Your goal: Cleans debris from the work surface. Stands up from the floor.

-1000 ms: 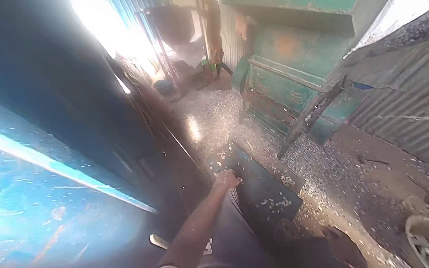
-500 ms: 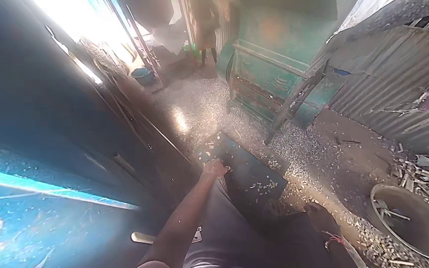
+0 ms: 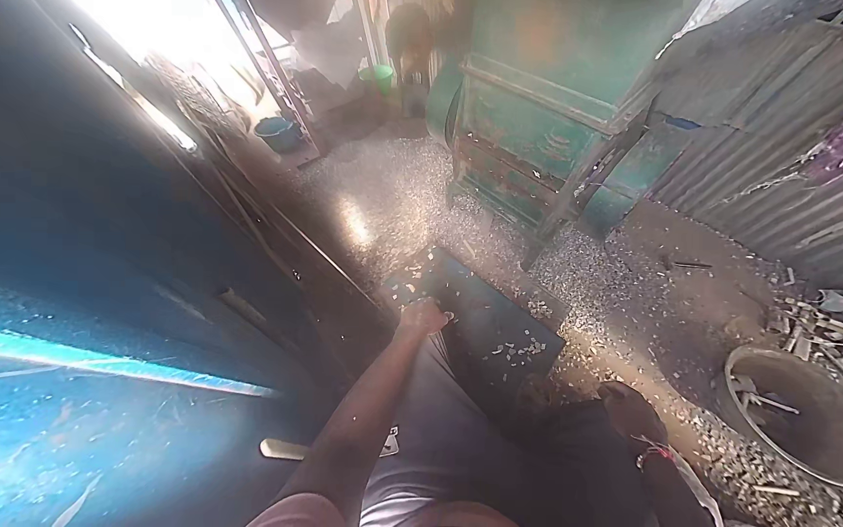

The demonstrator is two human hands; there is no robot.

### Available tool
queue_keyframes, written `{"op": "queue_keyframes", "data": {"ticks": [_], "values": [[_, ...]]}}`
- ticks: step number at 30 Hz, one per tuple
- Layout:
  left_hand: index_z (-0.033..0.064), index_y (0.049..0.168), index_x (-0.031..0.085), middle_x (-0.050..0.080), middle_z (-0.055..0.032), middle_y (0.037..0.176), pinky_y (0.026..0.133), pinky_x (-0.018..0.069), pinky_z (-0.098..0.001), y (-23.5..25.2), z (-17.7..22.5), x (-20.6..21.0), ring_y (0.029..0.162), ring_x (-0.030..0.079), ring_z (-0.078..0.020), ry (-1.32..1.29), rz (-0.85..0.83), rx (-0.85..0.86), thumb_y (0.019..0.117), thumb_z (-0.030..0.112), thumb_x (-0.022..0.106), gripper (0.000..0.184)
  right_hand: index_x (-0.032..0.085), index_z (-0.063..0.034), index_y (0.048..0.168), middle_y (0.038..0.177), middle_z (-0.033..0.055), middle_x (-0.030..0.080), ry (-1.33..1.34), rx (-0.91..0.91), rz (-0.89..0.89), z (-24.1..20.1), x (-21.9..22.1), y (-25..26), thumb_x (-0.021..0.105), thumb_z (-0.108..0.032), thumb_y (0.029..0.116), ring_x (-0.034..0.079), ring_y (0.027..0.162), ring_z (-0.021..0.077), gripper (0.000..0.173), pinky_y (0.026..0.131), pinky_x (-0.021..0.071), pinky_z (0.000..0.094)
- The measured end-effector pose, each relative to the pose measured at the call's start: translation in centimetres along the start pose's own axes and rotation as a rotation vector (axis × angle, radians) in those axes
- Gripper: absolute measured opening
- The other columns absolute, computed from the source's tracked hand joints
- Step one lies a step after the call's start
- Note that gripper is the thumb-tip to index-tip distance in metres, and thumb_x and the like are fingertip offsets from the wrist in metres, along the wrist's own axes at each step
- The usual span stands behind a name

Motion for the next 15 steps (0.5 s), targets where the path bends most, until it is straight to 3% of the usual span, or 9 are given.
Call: {"op": "queue_keyframes", "data": {"ticks": [15], "values": [[0.0191,0.137,0.063,0.063,-0.0126,0.14,0.108,0.0451,-0.0598,-0.19,0.07,-0.07,0.134,0.057,-0.032,0.014,0.002,0.006,0.0962,0.06,0.054,0.059,0.075,-0.0198,0.119,0.115,0.0102,0.075,0.01,-0.003,0.017,0.14,0.1,-0.03,0.06,-0.038,0.103,0.068,0.113,0.0322,0.029,0.097,0.0481,0.0628]]}}
Point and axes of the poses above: each hand's wrist, its own y-axis towards the middle knuckle, its own x-axis out of the palm, z = x × y, the point moved 5 cm from there along y, towards the middle knuckle
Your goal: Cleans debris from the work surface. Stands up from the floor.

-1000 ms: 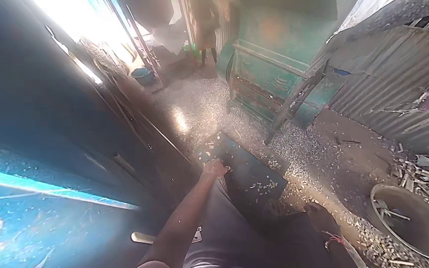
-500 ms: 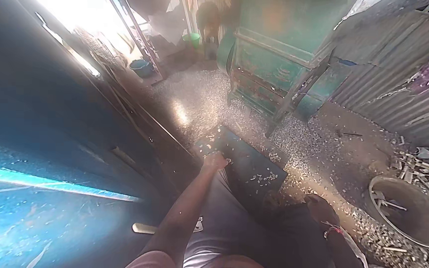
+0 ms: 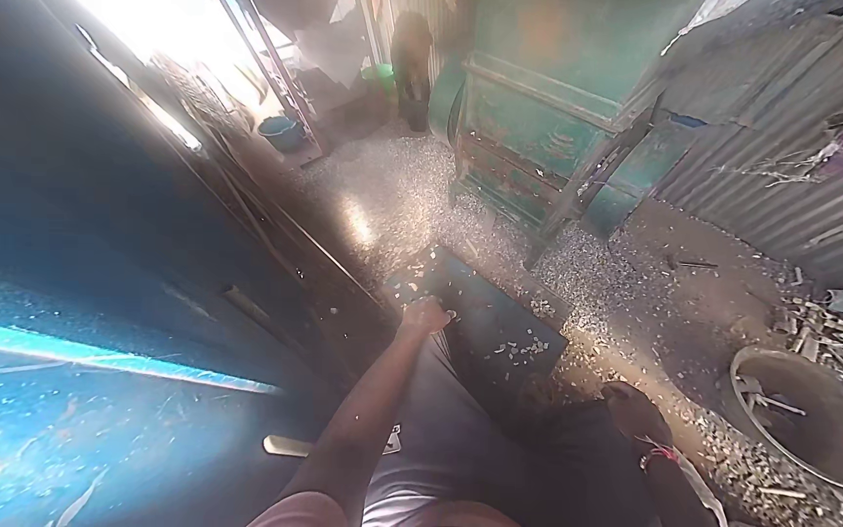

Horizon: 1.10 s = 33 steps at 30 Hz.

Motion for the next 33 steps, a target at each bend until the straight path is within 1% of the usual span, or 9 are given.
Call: {"op": "queue_keyframes", "data": {"ticks": [3,7,14,17,23,28,33], "values": [[0.0184,0.135,0.065,0.064,-0.0126,0.139,0.107,0.0456,-0.06,-0.06,0.05,-0.08,0.133,0.058,-0.0322,0.0,0.005,0.002,0.0961,0.06,0.055,0.058,0.075,-0.0208,0.119,0.116,0.0093,0.075,0.002,0.004,0.001,0.12,0.04,0.06,0.06,-0.038,0.1027,0.068,0.114,0.0317,0.028,0.097,0.0484,0.0626],[0.0192,0.135,0.065,0.064,-0.012,0.139,0.107,0.0455,-0.0601,-0.02,0.02,-0.02,0.133,0.058,-0.0318,0.005,0.01,0.007,0.0959,0.061,0.054,0.058,0.075,-0.0194,0.12,0.116,0.0115,0.075,0.002,0.005,-0.006,0.01,-0.08,-0.1,0.06,-0.036,0.1033,0.068,0.114,0.0341,0.028,0.096,0.0484,0.0633],[0.0166,0.133,0.066,0.064,-0.0134,0.139,0.108,0.0452,-0.0601,-0.1,0.12,-0.11,0.133,0.058,-0.0324,0.012,0.007,0.014,0.0972,0.06,0.054,0.057,0.075,-0.0209,0.12,0.117,0.0106,0.075,0.0,0.006,-0.006,0.08,-0.05,0.03,0.06,-0.039,0.1032,0.068,0.114,0.0339,0.029,0.096,0.0474,0.064],[0.018,0.133,0.066,0.064,-0.0127,0.138,0.107,0.0457,-0.0603,-0.02,0.11,-0.04,0.133,0.058,-0.0322,0.013,0.008,0.012,0.0966,0.061,0.054,0.058,0.076,-0.0218,0.119,0.116,0.0102,0.075,-0.003,0.006,0.004,0.15,-0.07,-0.01,0.06,-0.039,0.1026,0.069,0.113,0.0334,0.029,0.095,0.0485,0.0635],[0.0188,0.134,0.066,0.064,-0.0124,0.139,0.107,0.0459,-0.0602,0.02,0.14,-0.11,0.133,0.058,-0.0324,0.013,0.001,0.009,0.0963,0.06,0.054,0.057,0.076,-0.0213,0.119,0.116,0.0107,0.075,-0.005,0.004,-0.003,0.13,-0.11,0.07,0.06,-0.039,0.1028,0.068,0.114,0.0337,0.029,0.096,0.0478,0.0643],[0.0183,0.133,0.066,0.064,-0.0127,0.138,0.107,0.0459,-0.0605,0.0,0.09,-0.15,0.133,0.058,-0.0324,0.013,0.008,0.007,0.0959,0.062,0.054,0.058,0.075,-0.0203,0.12,0.116,0.0107,0.075,-0.002,0.003,-0.014,-0.06,-0.16,0.01,0.06,-0.039,0.1029,0.068,0.113,0.0342,0.03,0.095,0.0479,0.064],[0.0172,0.133,0.066,0.064,-0.0137,0.138,0.107,0.0457,-0.0603,-0.19,0.18,-0.2,0.133,0.058,-0.0332,0.008,0.002,0.007,0.0967,0.06,0.054,0.057,0.075,-0.0215,0.12,0.118,0.0103,0.075,-0.006,0.01,-0.019,-0.01,-0.16,0.02,0.06,-0.041,0.1032,0.067,0.116,0.0337,0.03,0.097,0.0472,0.064]]}}
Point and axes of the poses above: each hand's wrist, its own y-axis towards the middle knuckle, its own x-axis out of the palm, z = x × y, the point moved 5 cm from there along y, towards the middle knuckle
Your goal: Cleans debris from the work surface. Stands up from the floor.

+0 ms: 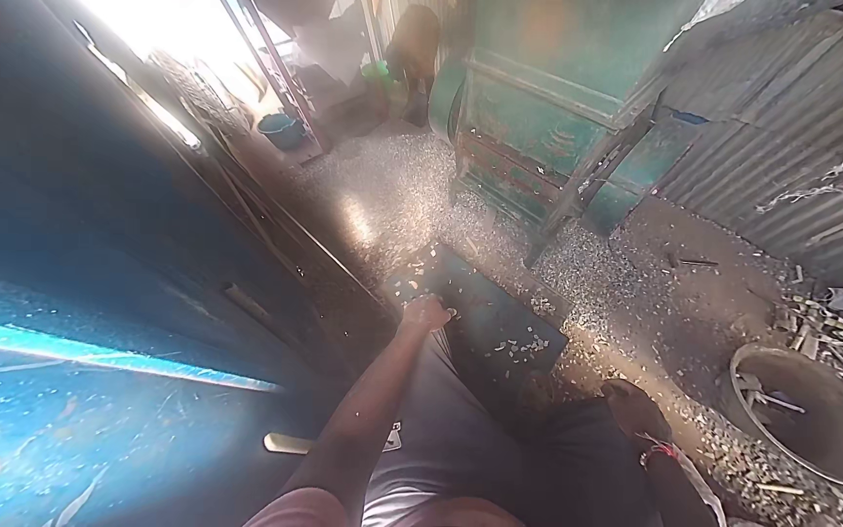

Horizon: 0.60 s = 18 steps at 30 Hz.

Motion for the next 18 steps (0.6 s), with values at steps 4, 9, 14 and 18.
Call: {"op": "queue_keyframes", "data": {"ticks": [4,9,14,18], "values": [[0.0179,0.135,0.065,0.064,-0.0127,0.139,0.107,0.0455,-0.06,0.17,-0.06,0.12,0.134,0.057,-0.0323,-0.002,-0.001,-0.004,0.096,0.061,0.055,0.059,0.075,-0.0208,0.12,0.118,0.0108,0.075,0.006,0.002,0.001,0.06,0.13,0.22,0.06,-0.039,0.1031,0.067,0.115,0.0337,0.029,0.097,0.0473,0.0636],[0.0171,0.136,0.064,0.063,-0.0135,0.139,0.108,0.0447,-0.0593,0.01,-0.08,0.08,0.134,0.057,-0.0321,-0.002,0.003,-0.003,0.0961,0.06,0.055,0.059,0.076,-0.0213,0.119,0.116,0.0105,0.075,0.006,0.005,0.008,0.15,0.23,0.2,0.06,-0.039,0.103,0.068,0.113,0.0335,0.029,0.095,0.0485,0.0631],[0.0163,0.136,0.064,0.063,-0.0143,0.139,0.108,0.0452,-0.0606,0.01,-0.04,0.07,0.134,0.057,-0.0334,-0.001,-0.003,-0.003,0.097,0.06,0.054,0.059,0.075,-0.0208,0.12,0.116,0.0104,0.075,0.003,-0.004,0.009,0.22,0.18,0.18,0.06,-0.039,0.1027,0.068,0.113,0.0335,0.029,0.095,0.0482,0.0635],[0.0167,0.136,0.064,0.063,-0.0141,0.139,0.107,0.0456,-0.0603,0.25,-0.12,0.18,0.133,0.057,-0.0333,-0.005,0.0,-0.004,0.0962,0.06,0.055,0.059,0.075,-0.0203,0.12,0.116,0.0106,0.075,0.006,-0.002,0.004,0.17,0.15,0.19,0.059,-0.039,0.1034,0.068,0.114,0.0332,0.029,0.097,0.0479,0.0634]]}}
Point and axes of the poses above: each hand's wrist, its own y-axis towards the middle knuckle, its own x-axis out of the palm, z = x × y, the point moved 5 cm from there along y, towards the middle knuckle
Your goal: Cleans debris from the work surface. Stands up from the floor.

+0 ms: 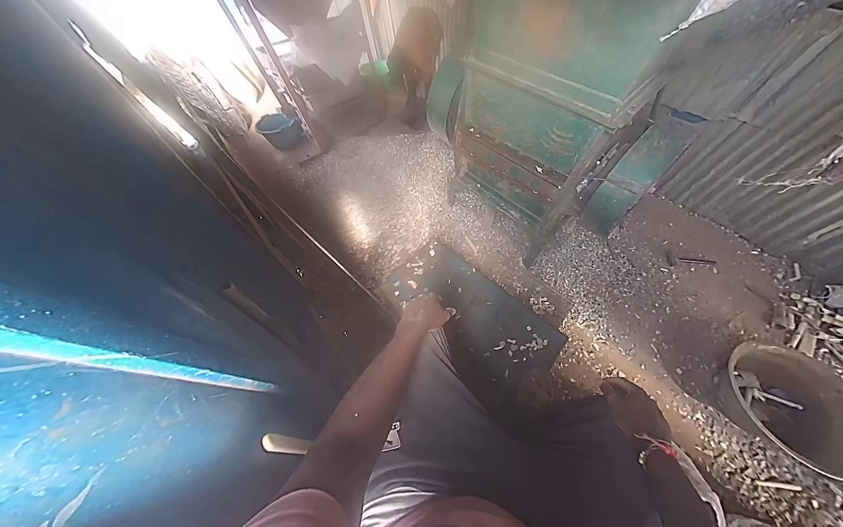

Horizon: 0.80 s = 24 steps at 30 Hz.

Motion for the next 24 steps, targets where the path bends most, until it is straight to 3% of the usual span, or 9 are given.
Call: {"op": "queue_keyframes", "data": {"ticks": [24], "values": [[0.0203,0.134,0.066,0.065,-0.0123,0.138,0.107,0.0453,-0.0609,0.13,-0.07,0.1,0.132,0.058,-0.032,-0.01,0.012,0.003,0.096,0.059,0.055,0.055,0.076,-0.021,0.118,0.116,0.0106,0.075,0.004,-0.002,0.027,-0.15,-0.06,-0.21,0.061,-0.038,0.1025,0.069,0.112,0.033,0.027,0.095,0.048,0.0627]]}}
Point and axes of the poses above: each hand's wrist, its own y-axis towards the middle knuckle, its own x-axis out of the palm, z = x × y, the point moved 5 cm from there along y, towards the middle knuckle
